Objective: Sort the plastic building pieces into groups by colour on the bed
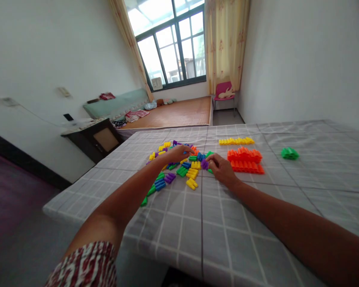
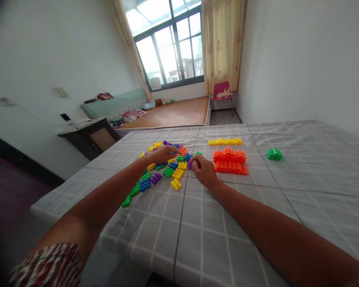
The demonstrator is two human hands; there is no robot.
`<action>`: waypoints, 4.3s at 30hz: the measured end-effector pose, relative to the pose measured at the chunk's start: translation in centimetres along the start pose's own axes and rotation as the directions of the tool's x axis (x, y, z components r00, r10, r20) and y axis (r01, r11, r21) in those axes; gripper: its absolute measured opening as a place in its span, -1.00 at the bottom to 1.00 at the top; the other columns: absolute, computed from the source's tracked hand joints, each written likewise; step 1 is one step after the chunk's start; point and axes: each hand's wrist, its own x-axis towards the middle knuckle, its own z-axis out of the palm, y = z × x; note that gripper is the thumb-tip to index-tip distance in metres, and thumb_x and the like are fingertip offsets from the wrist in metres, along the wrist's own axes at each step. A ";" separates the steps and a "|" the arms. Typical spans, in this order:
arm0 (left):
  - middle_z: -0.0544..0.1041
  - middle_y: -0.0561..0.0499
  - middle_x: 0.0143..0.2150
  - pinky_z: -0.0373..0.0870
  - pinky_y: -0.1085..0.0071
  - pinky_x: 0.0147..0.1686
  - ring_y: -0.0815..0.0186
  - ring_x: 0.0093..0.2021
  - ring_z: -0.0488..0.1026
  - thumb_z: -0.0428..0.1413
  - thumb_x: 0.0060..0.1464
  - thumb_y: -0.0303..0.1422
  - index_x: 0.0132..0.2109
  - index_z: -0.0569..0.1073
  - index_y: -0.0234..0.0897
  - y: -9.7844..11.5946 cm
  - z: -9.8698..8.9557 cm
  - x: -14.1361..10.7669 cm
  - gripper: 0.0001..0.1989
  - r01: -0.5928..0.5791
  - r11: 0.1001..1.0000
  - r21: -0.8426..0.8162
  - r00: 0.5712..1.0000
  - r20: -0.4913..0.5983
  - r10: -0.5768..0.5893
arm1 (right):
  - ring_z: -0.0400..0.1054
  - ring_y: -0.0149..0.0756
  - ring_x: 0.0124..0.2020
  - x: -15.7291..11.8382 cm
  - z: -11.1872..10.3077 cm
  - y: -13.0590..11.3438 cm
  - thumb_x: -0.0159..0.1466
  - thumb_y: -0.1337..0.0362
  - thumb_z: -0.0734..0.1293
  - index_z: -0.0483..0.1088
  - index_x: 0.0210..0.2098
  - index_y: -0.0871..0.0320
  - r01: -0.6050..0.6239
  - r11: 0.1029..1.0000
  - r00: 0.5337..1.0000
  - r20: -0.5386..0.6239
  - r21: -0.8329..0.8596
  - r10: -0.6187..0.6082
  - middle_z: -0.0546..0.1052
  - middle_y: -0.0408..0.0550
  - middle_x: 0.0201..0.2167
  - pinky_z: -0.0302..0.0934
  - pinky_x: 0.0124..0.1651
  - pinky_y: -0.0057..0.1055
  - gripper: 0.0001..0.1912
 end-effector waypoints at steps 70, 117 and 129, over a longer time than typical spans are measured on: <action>0.38 -0.17 0.20 0.21 0.27 0.22 0.17 0.20 0.31 0.20 -0.06 -0.42 0.17 0.34 -0.34 2.9 6.2 18.5 -0.41 0.023 0.998 -0.059 0.989 -0.147 -0.032 | 0.38 -0.32 -0.29 0.1 0.7 0.7 0.06 0.50 0.20 0.46 -0.37 0.14 0.265 0.960 0.857 0.476 -0.084 -0.195 0.54 -0.10 -0.35 0.17 -0.22 -0.47 -0.74; 0.50 0.00 -0.20 0.37 0.42 -0.15 0.27 -0.20 0.45 0.16 -0.12 -0.40 -0.21 0.55 -0.24 -2.4 -1.4 -3.2 -0.76 0.245 0.966 0.084 0.960 -0.157 -0.230 | 0.34 -0.35 -0.38 -0.5 0.0 1.6 0.08 0.53 0.16 0.41 -0.42 0.16 0.304 0.950 0.871 0.427 -0.075 -0.245 0.47 -0.13 -0.46 0.15 -0.26 -0.47 -0.75; 0.49 0.00 -0.26 0.40 0.41 -0.28 0.35 -0.31 0.43 0.13 0.07 -0.28 -0.03 0.47 -0.32 2.3 1.2 -4.7 -0.66 0.122 0.887 -0.445 0.892 -0.342 -0.294 | 0.37 -0.33 -0.30 -0.3 0.4 1.7 0.11 0.51 0.15 0.42 -0.29 0.17 0.250 0.967 0.931 0.288 -0.050 -0.225 0.51 -0.07 -0.33 0.19 -0.19 -0.43 -0.71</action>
